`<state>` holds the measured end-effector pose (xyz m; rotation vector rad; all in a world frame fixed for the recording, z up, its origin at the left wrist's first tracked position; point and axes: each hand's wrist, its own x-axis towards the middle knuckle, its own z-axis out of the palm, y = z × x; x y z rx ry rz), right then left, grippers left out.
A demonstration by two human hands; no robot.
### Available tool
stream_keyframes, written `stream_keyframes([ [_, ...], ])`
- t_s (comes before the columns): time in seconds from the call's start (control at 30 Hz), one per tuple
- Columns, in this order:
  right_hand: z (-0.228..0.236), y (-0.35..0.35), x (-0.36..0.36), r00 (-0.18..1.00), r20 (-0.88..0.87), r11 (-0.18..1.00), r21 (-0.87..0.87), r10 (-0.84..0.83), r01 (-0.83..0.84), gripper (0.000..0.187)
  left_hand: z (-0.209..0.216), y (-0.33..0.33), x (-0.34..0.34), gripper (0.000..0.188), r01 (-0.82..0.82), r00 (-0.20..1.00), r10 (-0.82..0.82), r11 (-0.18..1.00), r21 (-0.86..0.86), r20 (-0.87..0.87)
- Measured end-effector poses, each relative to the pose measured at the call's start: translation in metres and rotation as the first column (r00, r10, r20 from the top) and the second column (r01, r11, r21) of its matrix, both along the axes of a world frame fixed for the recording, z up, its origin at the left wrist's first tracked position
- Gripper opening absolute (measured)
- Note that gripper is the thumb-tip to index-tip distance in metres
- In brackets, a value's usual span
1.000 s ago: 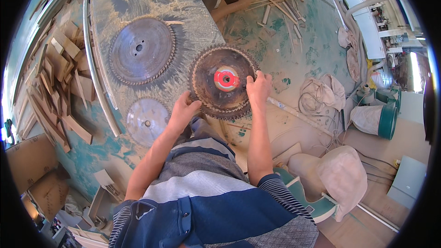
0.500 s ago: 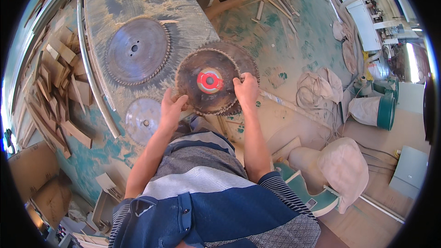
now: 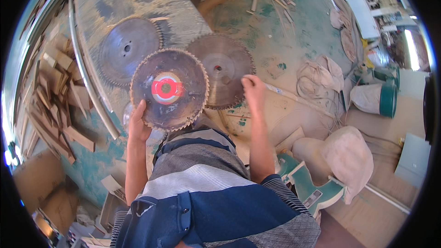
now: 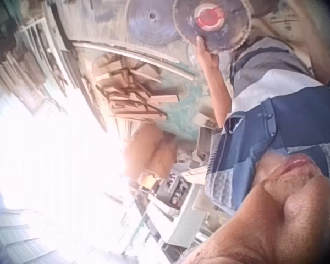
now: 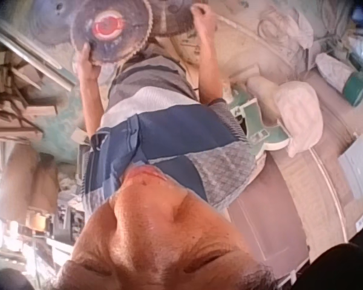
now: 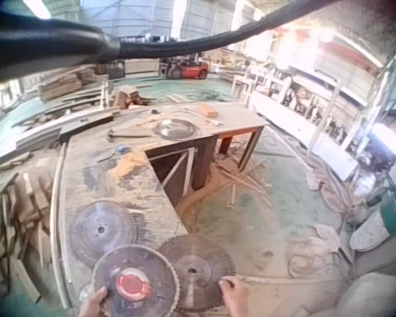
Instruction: The person picks up a circular saw blade from a workbench, walks through a woodworking shop carrying it, and places it on a table. They then pick up another blade, inspect it by turning it over, and place it back down. The person repeats this with several blades, handling them one at a time.
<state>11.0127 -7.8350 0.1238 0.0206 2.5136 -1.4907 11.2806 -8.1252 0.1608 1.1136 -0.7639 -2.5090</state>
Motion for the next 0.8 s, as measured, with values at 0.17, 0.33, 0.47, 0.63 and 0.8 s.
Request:
stream_keyframes([
  [0.17,0.004,0.021,-0.001,0.962,0.271,0.983,-0.181,0.033,0.017,0.017,-0.003,0.0,0.026,0.036,-0.075,0.986,0.073,0.997,-0.008,-0.152],
  [0.33,0.032,-0.037,0.021,0.918,0.367,0.932,-0.362,0.15,-0.007,0.019,0.004,0.005,0.028,0.039,-0.121,0.978,0.111,0.992,-0.043,-0.178],
  [0.47,0.065,-0.089,0.042,0.82,0.437,0.815,-0.577,0.369,-0.06,0.022,0.009,0.007,0.029,0.043,-0.118,0.974,0.105,0.992,-0.052,-0.2],
  [0.63,0.075,-0.12,0.055,0.803,0.424,0.721,-0.693,0.418,-0.009,0.024,0.002,0.005,0.039,0.053,-0.091,0.973,0.078,0.994,-0.052,-0.218],
  [0.8,0.073,-0.12,0.058,0.798,0.357,0.74,-0.654,0.485,-0.158,0.022,-0.003,0.003,0.05,0.049,-0.109,0.946,0.106,0.994,0.008,-0.307],
])
